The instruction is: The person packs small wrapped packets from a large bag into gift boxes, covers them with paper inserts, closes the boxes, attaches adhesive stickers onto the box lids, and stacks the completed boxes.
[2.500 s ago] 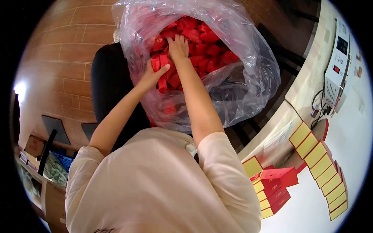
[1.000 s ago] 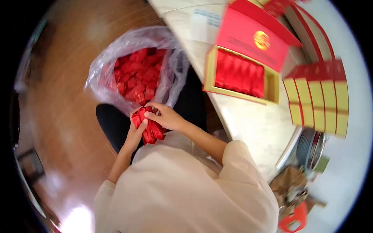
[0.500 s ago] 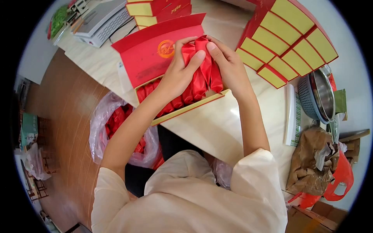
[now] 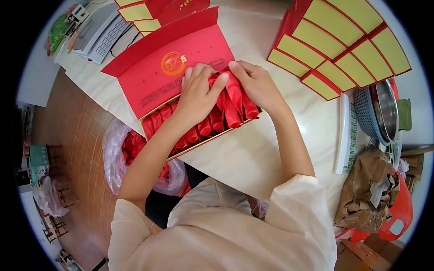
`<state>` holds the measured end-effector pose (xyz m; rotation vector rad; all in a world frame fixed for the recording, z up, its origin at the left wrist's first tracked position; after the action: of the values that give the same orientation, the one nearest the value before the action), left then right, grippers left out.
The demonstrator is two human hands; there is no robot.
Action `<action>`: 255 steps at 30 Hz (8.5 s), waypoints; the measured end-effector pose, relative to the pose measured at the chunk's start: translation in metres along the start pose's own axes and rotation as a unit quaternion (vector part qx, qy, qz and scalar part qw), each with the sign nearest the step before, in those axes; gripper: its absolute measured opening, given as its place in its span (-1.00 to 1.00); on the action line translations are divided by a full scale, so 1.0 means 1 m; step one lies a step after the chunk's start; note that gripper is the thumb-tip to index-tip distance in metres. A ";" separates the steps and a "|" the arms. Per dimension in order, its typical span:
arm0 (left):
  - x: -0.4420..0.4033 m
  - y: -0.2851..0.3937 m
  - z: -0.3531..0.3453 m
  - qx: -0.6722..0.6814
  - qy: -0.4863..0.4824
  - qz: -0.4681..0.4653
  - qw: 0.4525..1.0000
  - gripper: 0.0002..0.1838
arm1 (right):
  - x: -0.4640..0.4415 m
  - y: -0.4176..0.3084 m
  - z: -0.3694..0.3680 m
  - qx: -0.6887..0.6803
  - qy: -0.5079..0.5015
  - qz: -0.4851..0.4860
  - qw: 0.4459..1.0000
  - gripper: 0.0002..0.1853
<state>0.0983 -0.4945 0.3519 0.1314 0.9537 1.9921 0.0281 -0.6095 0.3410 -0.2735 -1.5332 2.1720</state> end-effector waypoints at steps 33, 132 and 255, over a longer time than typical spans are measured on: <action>0.130 0.005 0.013 -0.139 -0.107 -0.155 0.972 -0.15 | 0.037 -0.006 -0.053 0.380 -0.006 0.134 0.915 -0.21; 0.427 -0.301 0.058 0.729 0.470 0.280 0.411 -0.41 | 0.180 0.022 -0.474 0.277 -0.379 0.271 0.840 -0.60; -0.006 -0.017 0.030 0.130 0.103 -0.133 0.977 -0.67 | -0.013 -0.011 -0.045 0.461 0.162 0.158 0.858 -0.27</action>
<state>0.1265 -0.4772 0.3629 -0.0578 1.2947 1.6519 0.0610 -0.5747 0.3340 -0.5405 -0.1696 2.6566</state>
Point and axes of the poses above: each hand's wrist, its own x-axis away from the middle knuckle, its own z-axis out of the back of the hand, y = z × x, the point moved 9 cm from there along -x, towards the middle knuckle, and after that the axes turned 3 degrees about x, right-handed, at the moved point
